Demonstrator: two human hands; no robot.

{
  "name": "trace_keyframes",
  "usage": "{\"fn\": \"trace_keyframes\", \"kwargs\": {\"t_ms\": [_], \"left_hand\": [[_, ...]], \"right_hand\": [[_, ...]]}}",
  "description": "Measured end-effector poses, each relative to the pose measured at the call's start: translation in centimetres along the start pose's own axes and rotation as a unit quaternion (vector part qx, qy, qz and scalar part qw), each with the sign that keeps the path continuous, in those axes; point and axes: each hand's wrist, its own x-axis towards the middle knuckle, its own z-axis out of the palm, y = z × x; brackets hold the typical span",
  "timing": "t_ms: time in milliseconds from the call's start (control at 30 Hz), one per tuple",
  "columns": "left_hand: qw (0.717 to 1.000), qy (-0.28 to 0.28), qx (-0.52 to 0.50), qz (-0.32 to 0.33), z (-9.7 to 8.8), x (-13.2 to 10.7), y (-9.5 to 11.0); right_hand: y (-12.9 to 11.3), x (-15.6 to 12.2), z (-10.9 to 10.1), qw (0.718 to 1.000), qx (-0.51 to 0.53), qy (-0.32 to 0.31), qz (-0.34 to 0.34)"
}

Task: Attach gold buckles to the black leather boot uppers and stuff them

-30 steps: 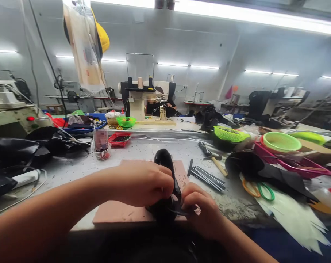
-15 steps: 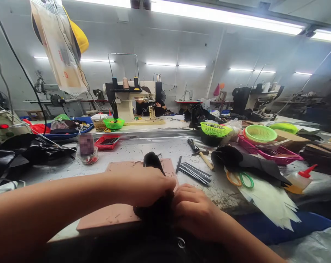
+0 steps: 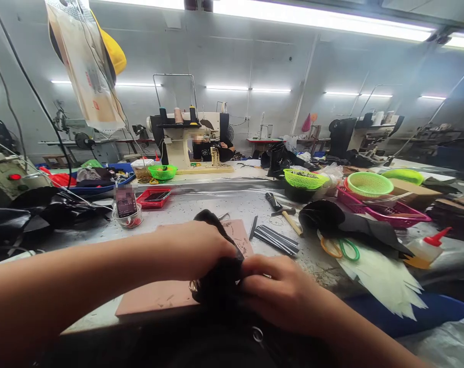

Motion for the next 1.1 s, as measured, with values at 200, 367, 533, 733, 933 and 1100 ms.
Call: {"fn": "trace_keyframes", "kwargs": {"t_ms": [200,367,533,733,933,1100], "left_hand": [[0.999,0.034,-0.024,-0.024,1.5,0.0,0.1],[0.995,0.042,-0.047,-0.076,1.0,-0.7,-0.2],[0.992,0.021,-0.108,-0.068,0.2,-1.7,-0.6],[0.989,0.063,-0.081,-0.106,1.6,-1.8,-0.9],[0.987,0.09,-0.062,-0.116,2.2,-1.7,-0.9],[0.985,0.098,-0.074,-0.12,2.0,-1.6,-0.9]], "right_hand": [[-0.8,1.4,-0.4,0.995,-0.034,-0.026,0.095],[-0.3,2.5,-0.9,0.989,-0.016,-0.054,0.135],[0.1,2.9,-0.7,0.991,-0.013,-0.018,0.13],[-0.2,3.2,0.2,0.987,-0.048,-0.006,0.15],[-0.4,3.4,0.5,0.986,-0.063,0.005,0.157],[-0.5,3.6,0.3,0.981,-0.061,0.001,0.185]]}}
